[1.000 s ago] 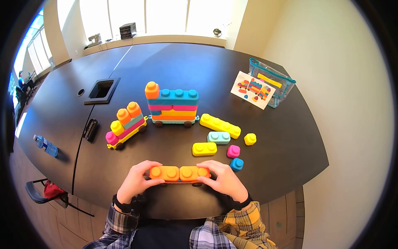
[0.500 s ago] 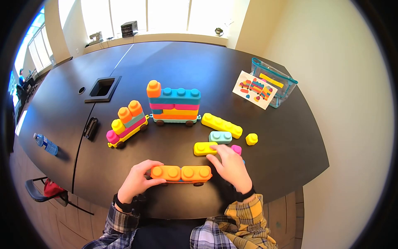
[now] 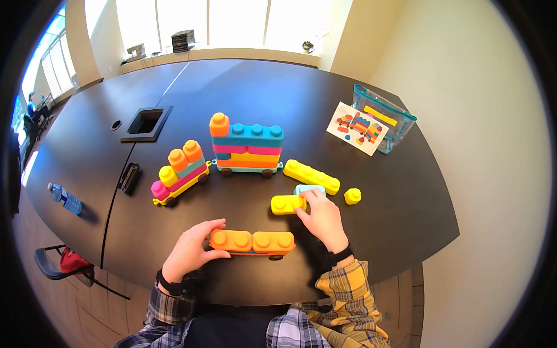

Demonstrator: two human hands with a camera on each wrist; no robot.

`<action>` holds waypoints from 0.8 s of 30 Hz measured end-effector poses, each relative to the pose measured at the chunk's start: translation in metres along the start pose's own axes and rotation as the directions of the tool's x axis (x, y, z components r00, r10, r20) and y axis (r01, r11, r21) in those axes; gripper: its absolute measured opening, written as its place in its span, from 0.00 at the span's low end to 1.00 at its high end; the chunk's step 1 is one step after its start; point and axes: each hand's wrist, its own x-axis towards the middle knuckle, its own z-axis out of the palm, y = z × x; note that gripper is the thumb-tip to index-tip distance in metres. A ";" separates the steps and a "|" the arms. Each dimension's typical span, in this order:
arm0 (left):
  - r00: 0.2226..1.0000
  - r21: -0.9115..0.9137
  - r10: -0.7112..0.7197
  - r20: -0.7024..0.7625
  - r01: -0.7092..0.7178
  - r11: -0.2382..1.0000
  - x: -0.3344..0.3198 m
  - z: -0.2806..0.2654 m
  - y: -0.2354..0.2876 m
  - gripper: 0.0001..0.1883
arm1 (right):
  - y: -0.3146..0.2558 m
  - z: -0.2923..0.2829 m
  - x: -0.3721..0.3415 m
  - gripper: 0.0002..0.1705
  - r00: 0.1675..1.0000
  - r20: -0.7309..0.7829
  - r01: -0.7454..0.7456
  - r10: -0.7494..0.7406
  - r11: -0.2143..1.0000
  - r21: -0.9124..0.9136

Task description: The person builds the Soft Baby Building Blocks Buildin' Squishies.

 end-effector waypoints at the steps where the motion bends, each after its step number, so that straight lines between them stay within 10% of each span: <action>1: 1.000 -0.049 -0.024 -0.008 0.024 0.999 -0.001 -0.002 0.000 0.31 | -0.005 -0.003 0.000 0.19 1.000 0.000 0.002 -0.002 1.000 0.000; 4: 0.996 -0.069 -0.072 0.055 0.076 0.995 -0.003 -0.005 -0.005 0.31 | -0.028 -0.013 0.000 0.18 0.978 -0.069 -0.141 0.194 0.873 0.467; 7: 0.997 -0.154 -0.072 0.009 0.072 0.985 -0.003 0.000 -0.004 0.29 | -0.058 -0.018 -0.011 0.19 0.998 -0.026 -0.029 0.063 0.735 0.678; 11: 0.998 -0.146 -0.067 0.013 0.068 0.987 -0.001 0.006 -0.007 0.29 | -0.099 -0.009 -0.019 0.21 0.983 -0.006 0.142 -0.182 0.747 0.649; 24: 0.994 -0.286 -0.103 0.043 0.111 0.952 -0.003 0.001 0.006 0.40 | -0.102 0.012 -0.026 0.19 0.965 -0.032 0.230 -0.261 0.779 0.583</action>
